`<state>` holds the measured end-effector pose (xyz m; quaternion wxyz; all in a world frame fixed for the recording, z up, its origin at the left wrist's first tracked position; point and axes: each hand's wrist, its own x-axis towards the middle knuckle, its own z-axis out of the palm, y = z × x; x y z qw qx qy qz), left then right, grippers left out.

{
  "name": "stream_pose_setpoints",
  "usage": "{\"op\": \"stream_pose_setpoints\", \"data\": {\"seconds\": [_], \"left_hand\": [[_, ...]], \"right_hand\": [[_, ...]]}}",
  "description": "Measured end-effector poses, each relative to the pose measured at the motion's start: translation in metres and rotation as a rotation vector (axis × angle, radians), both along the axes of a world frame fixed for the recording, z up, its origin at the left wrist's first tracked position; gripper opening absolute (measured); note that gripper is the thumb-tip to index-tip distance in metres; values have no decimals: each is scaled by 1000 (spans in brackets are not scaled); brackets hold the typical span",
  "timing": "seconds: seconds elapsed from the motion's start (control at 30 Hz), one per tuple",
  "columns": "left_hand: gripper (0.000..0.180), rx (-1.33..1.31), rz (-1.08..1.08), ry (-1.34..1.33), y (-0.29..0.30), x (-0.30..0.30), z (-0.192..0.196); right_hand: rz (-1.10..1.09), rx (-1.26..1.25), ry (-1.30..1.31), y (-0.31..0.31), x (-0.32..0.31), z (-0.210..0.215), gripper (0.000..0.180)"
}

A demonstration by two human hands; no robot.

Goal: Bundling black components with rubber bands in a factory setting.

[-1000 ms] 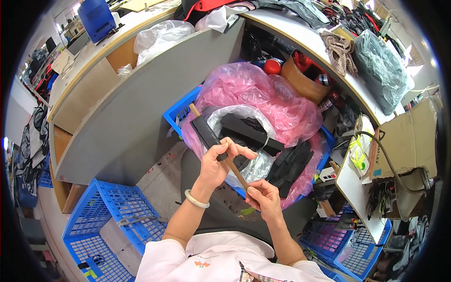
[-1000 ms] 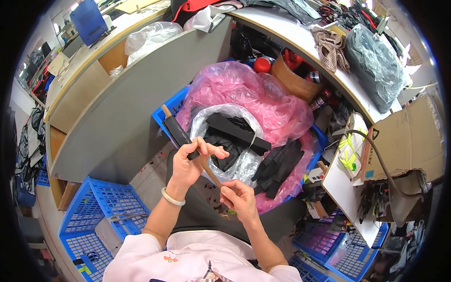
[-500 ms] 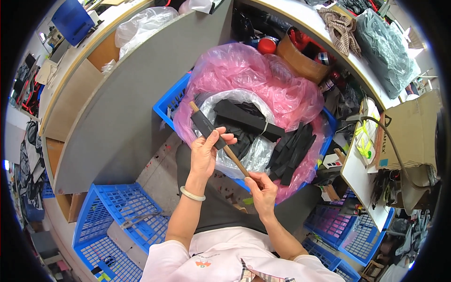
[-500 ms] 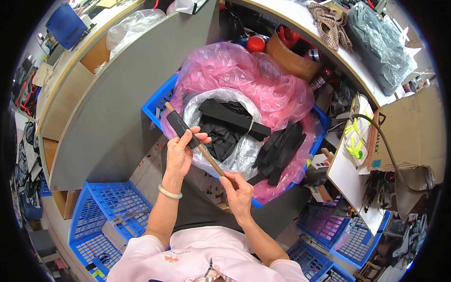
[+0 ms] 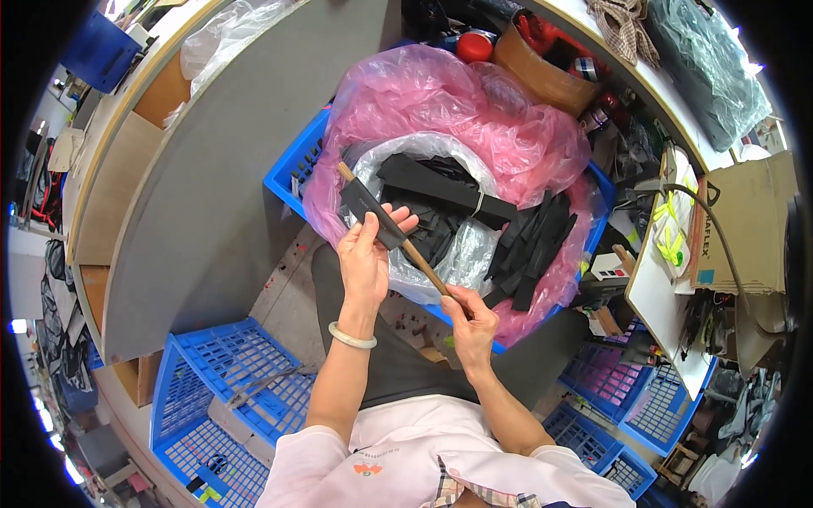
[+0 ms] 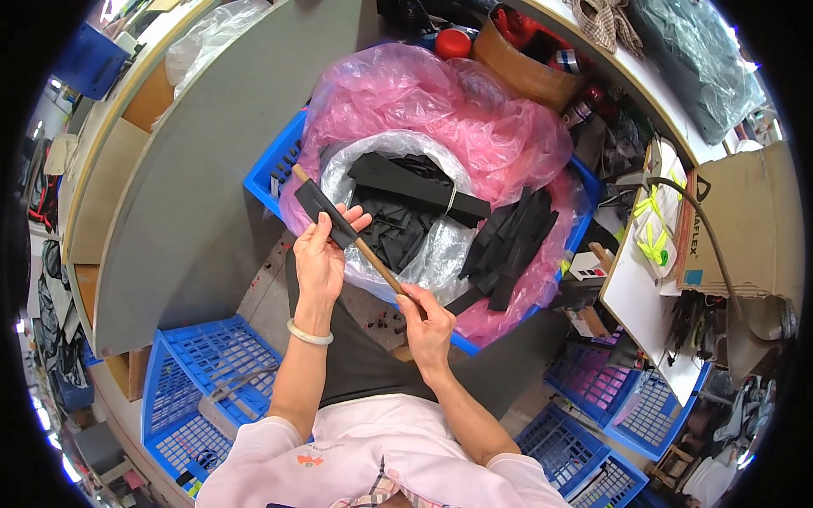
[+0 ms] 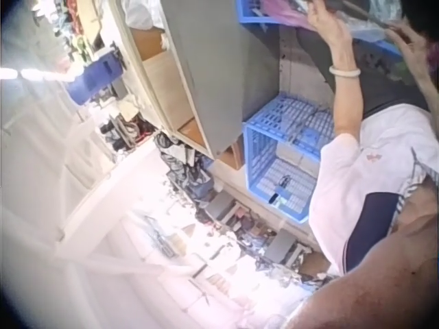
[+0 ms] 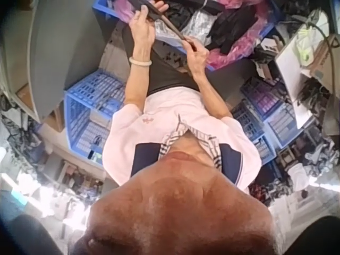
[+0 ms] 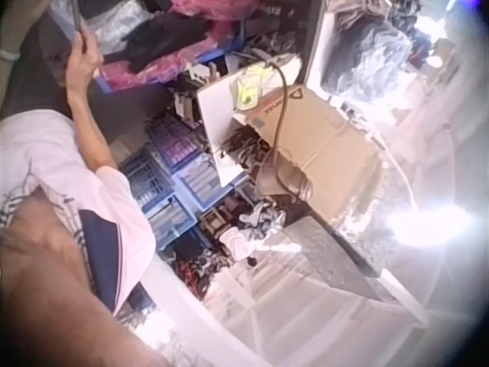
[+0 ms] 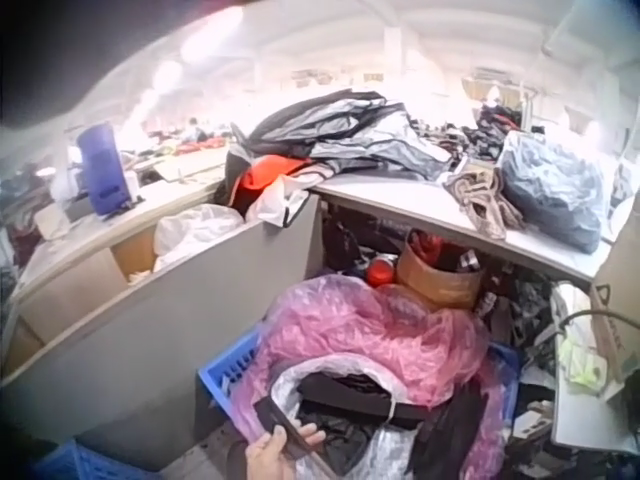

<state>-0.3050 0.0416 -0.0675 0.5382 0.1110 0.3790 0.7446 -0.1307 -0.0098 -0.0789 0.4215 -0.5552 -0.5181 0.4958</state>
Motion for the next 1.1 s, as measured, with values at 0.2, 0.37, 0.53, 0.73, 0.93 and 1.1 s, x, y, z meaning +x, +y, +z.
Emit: {"op": "stream_pose_setpoints", "data": {"seconds": [0.2, 0.37, 0.53, 0.73, 0.93, 1.1], "left_hand": [[33, 33, 11, -35, 1, -8, 3], [28, -55, 68, -39, 2, -20, -3], [23, -179, 170, -64, 12, -29, -33], [22, -143, 410, -209, 21, -115, -81], [26, -196, 157, -192, 21, -70, -89], [28, -231, 86, -103, 32, -45, -102]], "right_hand": [[133, 362, -234, 3, 15, 1, 23], [356, 512, -344, 1, 36, -3, 23], [433, 542, -390, 13, 50, -6, 24], [419, 660, -618, 58, 71, -57, 15], [366, 695, -719, 120, 27, -143, 18], [269, 828, -639, 179, -60, -125, 40]]}}
